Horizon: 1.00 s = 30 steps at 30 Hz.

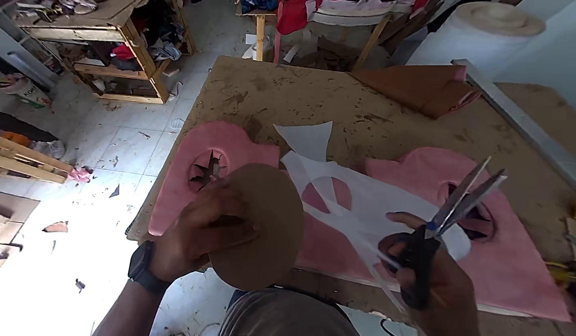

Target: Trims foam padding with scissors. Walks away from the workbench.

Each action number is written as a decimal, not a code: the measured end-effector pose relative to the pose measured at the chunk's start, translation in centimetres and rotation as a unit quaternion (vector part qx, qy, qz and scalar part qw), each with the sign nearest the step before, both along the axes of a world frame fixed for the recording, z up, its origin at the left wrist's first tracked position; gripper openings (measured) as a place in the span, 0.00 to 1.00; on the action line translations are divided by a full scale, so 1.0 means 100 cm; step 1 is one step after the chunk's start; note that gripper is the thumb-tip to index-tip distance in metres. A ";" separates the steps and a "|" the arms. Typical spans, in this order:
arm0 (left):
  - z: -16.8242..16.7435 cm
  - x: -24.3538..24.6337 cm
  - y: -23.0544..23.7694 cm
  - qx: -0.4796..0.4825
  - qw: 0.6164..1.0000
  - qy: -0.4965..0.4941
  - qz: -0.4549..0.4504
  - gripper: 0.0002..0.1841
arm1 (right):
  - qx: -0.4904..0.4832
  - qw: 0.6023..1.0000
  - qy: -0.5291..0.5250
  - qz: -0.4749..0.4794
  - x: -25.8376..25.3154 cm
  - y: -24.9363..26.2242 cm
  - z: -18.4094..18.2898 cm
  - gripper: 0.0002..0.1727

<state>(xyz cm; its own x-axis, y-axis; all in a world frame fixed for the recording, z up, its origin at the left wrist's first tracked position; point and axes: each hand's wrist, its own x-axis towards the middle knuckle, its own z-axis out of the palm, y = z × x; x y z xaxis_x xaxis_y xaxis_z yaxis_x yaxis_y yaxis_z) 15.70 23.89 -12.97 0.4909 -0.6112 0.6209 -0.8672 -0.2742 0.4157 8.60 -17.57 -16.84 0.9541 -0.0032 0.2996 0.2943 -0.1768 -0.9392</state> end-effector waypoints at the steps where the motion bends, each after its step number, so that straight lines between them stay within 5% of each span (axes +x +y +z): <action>1: 0.001 0.001 0.000 -0.002 1.000 -0.005 -0.002 0.15 | -0.030 0.999 0.012 -0.007 0.000 -0.008 -0.005 0.23; 3: 0.001 0.003 -0.003 -0.006 1.000 0.024 -0.003 0.15 | -0.124 0.990 0.061 -0.025 0.003 -0.025 -0.021 0.23; 6: -0.007 0.011 0.000 -0.024 0.976 0.216 0.026 0.18 | -0.266 0.950 0.160 -0.040 0.012 -0.047 -0.071 0.27; 9: -0.061 0.038 0.001 -0.123 0.856 0.499 0.052 0.34 | -0.324 0.926 0.188 -0.042 0.019 -0.075 -0.130 0.28; 12: -0.148 0.060 -0.004 -0.130 0.777 0.605 0.112 0.36 | -0.324 0.925 0.192 -0.050 0.025 -0.082 -0.153 0.28; 15: -0.199 0.070 -0.023 -0.087 0.777 0.597 0.183 0.35 | -0.275 0.932 0.229 -0.065 0.028 -0.080 -0.141 0.28; 18: -0.179 0.070 -0.046 0.089 0.843 0.403 0.346 0.38 | -0.126 0.959 0.245 -0.071 0.026 -0.081 -0.132 0.23; 20: -0.154 0.066 -0.076 0.112 0.868 0.292 0.387 0.38 | 0.034 0.961 0.268 -0.059 0.021 -0.078 -0.122 0.21; 23: -0.135 0.045 -0.176 0.038 0.863 0.405 0.301 0.44 | 0.184 0.932 0.309 -0.052 0.009 -0.071 -0.105 0.25; 25: -0.152 0.029 -0.249 0.069 0.868 0.423 0.250 0.57 | 0.190 0.937 0.283 -0.078 -0.003 -0.074 -0.096 0.24; 27: -0.175 0.023 -0.309 0.173 0.873 0.358 0.281 0.65 | 0.162 0.962 0.191 -0.109 -0.013 -0.090 -0.089 0.13; 30: -0.191 0.024 -0.360 0.251 0.853 0.357 0.287 0.46 | 0.118 0.978 0.080 -0.154 -0.018 -0.135 -0.092 0.03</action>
